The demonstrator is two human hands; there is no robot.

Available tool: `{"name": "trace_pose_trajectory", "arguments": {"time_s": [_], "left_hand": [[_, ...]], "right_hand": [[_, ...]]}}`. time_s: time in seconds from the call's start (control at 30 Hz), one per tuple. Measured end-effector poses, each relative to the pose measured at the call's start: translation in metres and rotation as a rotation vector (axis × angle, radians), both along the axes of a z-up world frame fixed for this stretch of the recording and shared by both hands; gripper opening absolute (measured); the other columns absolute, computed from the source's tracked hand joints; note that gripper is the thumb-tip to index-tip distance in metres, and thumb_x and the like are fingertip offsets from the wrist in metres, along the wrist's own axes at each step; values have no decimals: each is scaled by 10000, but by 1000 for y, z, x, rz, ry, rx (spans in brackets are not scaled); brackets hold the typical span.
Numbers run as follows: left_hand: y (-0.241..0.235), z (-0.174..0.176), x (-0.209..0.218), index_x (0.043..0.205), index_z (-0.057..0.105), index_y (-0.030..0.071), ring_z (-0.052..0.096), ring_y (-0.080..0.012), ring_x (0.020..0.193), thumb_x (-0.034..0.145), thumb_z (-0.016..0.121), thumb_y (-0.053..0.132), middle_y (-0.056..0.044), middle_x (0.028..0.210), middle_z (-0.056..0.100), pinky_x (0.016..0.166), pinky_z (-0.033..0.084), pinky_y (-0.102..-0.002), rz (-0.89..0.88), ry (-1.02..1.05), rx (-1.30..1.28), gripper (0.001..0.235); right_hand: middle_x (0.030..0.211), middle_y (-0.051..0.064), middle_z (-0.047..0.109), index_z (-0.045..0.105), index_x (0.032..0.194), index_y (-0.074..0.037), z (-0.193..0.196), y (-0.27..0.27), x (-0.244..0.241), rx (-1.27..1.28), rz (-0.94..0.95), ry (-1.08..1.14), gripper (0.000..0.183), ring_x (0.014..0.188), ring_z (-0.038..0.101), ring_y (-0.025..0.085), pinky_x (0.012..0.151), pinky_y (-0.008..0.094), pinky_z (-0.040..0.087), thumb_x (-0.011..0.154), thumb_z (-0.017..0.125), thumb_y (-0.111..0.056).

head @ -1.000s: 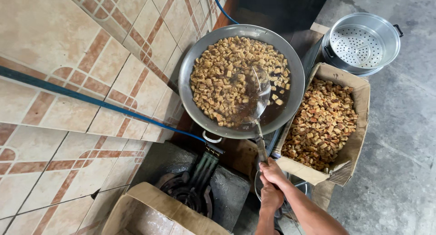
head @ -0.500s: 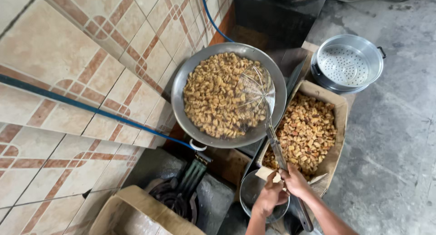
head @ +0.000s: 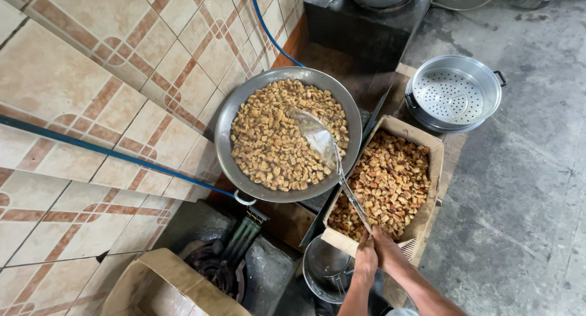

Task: The person scoops fried food pieces from a pan using a wire skimmer and transfers them into a cardboard box.

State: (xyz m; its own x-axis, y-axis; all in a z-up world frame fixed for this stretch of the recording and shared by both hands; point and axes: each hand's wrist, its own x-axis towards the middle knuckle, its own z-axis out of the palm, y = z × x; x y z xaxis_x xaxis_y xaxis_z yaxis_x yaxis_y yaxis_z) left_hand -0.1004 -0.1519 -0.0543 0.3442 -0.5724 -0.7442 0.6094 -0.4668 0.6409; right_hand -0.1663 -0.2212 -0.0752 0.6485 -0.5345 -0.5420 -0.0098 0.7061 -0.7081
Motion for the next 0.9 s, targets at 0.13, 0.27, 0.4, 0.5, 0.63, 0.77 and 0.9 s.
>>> {"name": "trace_pose_trajectory", "arguments": {"time_s": [0.13,0.27,0.4,0.5,0.63,0.77,0.9], "left_hand": [[-13,21,5,1391,585,133,623,-236,1240,1029,402,307,-94,1364,651,984,557,-356,30,120,92,442],[-13,4,-8,1226,726,43,662,-267,1015,1001,510,254,-146,1159,739,817,540,-370,139,13,25,377],[-26,-21,-8,1175,718,19,642,-228,839,998,612,198,-103,988,716,727,508,-370,307,90,-74,273],[-17,-27,-19,1166,688,-59,567,-290,640,1015,635,210,-162,838,632,574,462,-454,197,-11,-66,312],[-13,0,-8,1419,561,85,732,-300,893,974,600,223,-183,1069,723,816,578,-434,-173,-480,1,467],[5,56,-7,1609,312,197,699,-376,1076,1028,480,280,-207,1198,706,993,526,-467,-557,-716,76,611],[24,106,1,1642,247,224,657,-440,1086,977,548,272,-276,1164,683,1015,503,-502,-732,-828,161,731]], "right_hand": [[784,72,605,477,1202,-53,20,-23,-15,-692,524,560,322,610,617,181,546,326,552,1056,303,-280],[735,99,608,507,1132,-59,16,-27,-21,-645,397,375,262,545,568,180,485,328,515,1085,320,-236],[679,122,598,519,1106,-79,28,-42,-13,-464,540,477,202,450,506,192,392,347,471,1063,359,-194],[672,116,610,525,1112,15,41,-47,-22,-291,550,515,265,451,551,186,394,324,498,1093,398,-217],[708,83,664,566,1272,-57,34,-47,-35,-380,591,563,267,493,604,158,425,325,523,1046,522,-193],[761,68,666,376,1476,-131,26,-49,-29,-759,677,809,546,548,616,136,463,328,511,986,607,-203],[780,125,736,145,1656,-250,42,-33,-32,-792,799,1000,672,557,644,200,493,357,521,1069,471,-275]]}}
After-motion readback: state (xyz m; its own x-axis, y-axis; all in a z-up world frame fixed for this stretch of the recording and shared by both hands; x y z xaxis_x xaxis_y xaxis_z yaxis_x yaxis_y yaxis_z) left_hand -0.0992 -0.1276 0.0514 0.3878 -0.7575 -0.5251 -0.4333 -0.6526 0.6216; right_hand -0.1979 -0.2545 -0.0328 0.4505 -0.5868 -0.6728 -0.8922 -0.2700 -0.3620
